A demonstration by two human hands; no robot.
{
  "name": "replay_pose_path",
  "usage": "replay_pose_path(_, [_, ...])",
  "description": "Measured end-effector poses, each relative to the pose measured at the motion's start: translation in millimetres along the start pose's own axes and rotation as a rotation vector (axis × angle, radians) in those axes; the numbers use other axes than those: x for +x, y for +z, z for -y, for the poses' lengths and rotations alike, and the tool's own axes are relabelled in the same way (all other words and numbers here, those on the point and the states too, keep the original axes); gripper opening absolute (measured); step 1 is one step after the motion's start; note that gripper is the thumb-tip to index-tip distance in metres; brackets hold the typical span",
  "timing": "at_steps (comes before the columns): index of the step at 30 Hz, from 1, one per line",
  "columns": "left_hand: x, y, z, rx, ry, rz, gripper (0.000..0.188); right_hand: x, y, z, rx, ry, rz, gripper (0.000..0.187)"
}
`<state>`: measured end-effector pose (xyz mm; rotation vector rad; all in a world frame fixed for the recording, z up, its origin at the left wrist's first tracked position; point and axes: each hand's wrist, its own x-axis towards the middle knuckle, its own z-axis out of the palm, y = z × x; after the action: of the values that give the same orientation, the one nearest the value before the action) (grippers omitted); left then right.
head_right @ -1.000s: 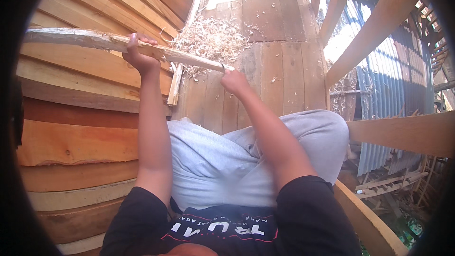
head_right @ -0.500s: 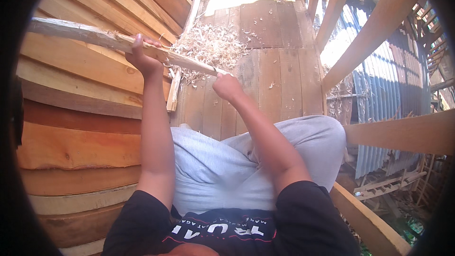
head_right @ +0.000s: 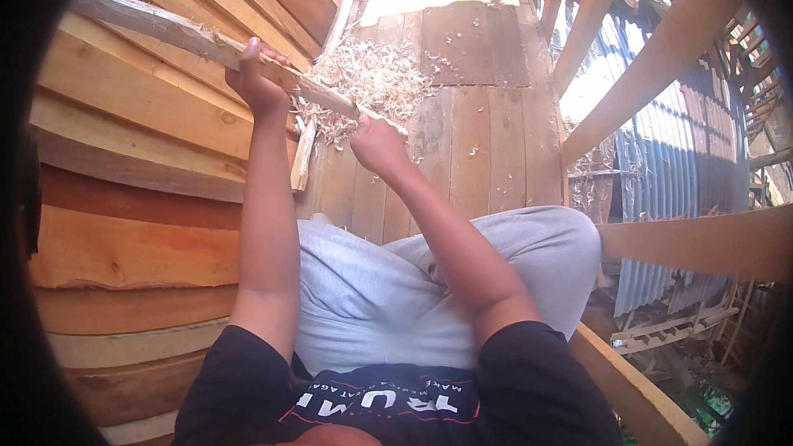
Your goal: The person sits cross-legged on a wooden floor and uses a knife to shave and shape a long piece of wood. Wood shavings accumulate on the floor as the person repeatedly scrapes the surface of the wood.
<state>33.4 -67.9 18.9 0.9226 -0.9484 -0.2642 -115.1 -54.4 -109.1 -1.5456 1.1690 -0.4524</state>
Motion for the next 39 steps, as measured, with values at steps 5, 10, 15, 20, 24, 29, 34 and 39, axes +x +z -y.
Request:
replay_pose_path(5, [2,8,11,-0.017,-0.018,0.003,0.020,26,-6,-97,-0.113,0.047,-0.047,0.051])
replay_pose_path(10, [2,4,3,-0.020,0.006,-0.068,0.020,11,-1,-37,0.029,0.084,0.004,0.051])
replay_pose_path(15, [-3,8,1,-0.023,0.042,-0.153,0.020,14,3,-32,0.017,-0.084,-0.053,0.053])
replay_pose_path(20, [1,-6,8,-0.040,-0.010,-0.134,0.022,16,5,-68,0.038,0.093,-0.079,0.049])
replay_pose_path(24, [-4,-17,2,-0.005,0.007,-0.177,0.021,-13,-4,4,-0.071,-0.058,0.008,0.048])
replay_pose_path(29, [-5,12,6,-0.066,-0.029,-0.131,0.021,49,2,-135,-0.203,-0.027,-0.176,0.047])
replay_pose_path(34, [-6,-2,2,-0.039,0.023,-0.140,0.022,14,17,-53,-0.002,0.029,-0.114,0.049])
replay_pose_path(39, [-3,-7,8,0.006,0.012,-0.205,0.031,1,0,-25,-0.073,-0.030,-0.019,0.050])
